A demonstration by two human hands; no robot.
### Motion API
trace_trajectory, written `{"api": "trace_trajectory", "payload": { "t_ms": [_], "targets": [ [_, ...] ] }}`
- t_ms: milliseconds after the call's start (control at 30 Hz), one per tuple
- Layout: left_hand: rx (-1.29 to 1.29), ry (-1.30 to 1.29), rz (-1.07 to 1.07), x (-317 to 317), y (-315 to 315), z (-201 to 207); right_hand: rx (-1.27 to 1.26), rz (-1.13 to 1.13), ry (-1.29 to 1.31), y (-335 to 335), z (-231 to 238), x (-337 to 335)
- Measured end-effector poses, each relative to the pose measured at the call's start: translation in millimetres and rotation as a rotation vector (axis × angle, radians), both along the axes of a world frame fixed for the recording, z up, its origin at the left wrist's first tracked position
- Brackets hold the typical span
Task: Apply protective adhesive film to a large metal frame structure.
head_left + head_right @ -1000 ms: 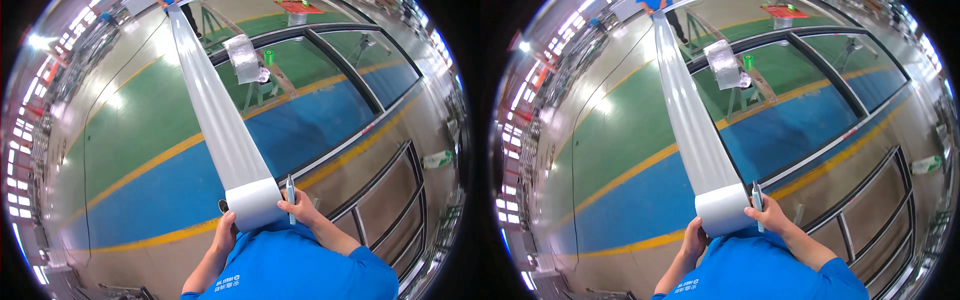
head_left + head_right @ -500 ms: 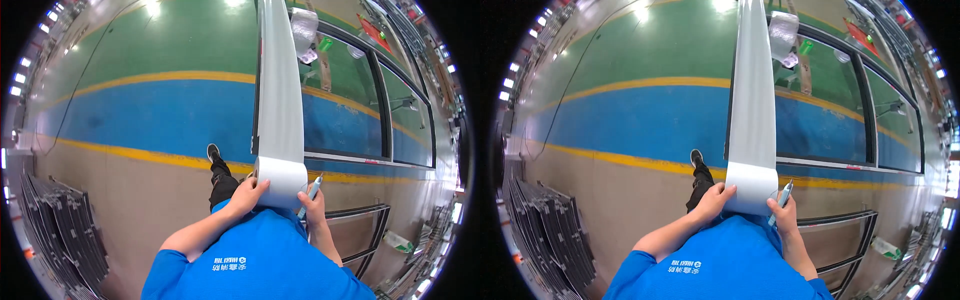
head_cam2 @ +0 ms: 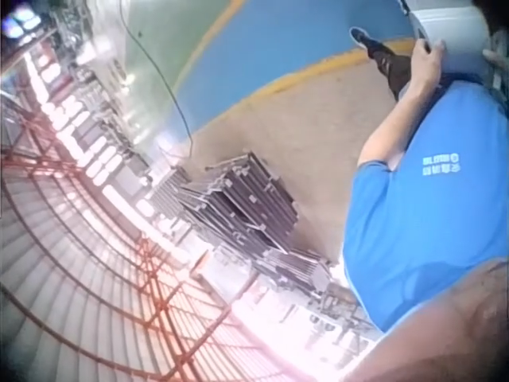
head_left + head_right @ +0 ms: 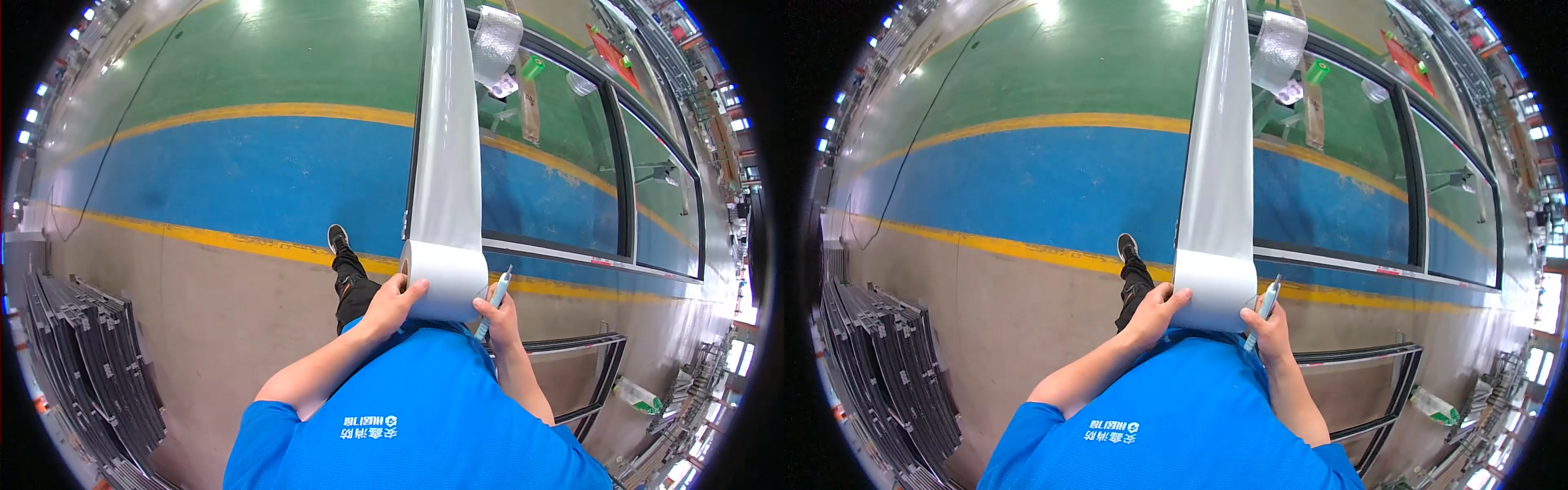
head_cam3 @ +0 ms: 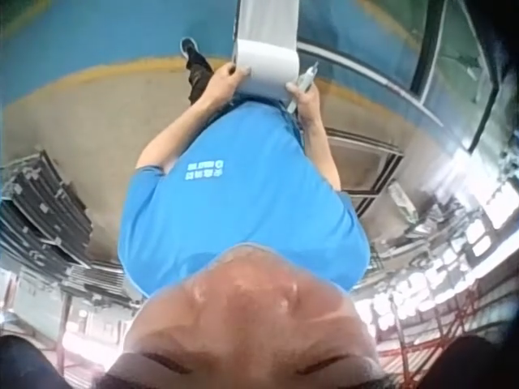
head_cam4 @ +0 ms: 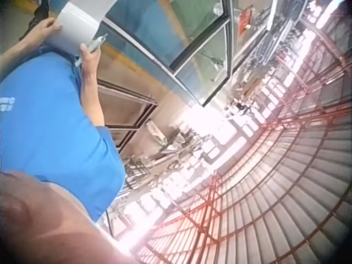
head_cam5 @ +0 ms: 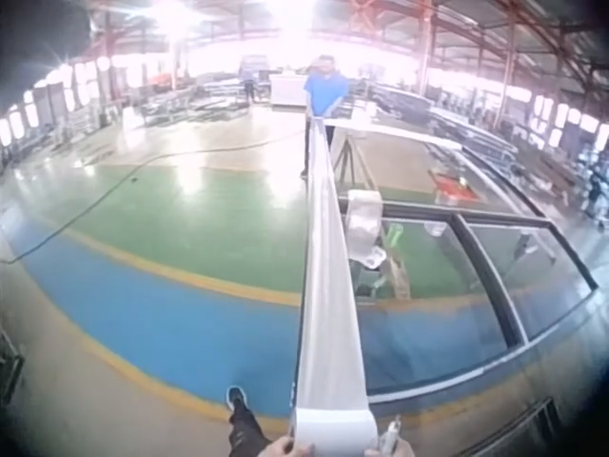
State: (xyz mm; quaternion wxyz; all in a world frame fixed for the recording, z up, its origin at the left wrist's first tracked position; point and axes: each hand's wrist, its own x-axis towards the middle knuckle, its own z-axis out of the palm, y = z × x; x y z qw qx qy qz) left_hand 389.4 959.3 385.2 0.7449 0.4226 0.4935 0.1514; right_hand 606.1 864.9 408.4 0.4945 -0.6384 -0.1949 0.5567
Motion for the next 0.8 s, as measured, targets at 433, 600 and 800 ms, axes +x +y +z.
{"api": "trace_trajectory", "payload": {
  "t_ms": [433,600,800],
  "targets": [
    [-0.084,-0.039,0.059,1.1,1.0,-23.7,0.016,0.021,-0.010,3.1,-9.1,0.2],
    [-0.086,-0.028,0.059,0.9,1.1,-33.1,0.002,0.013,0.019,4.7,-12.3,-3.0],
    [-0.100,-0.043,0.075,1.0,0.5,-40.8,0.032,0.002,0.000,6.4,-13.6,-6.8]
  ]
}}
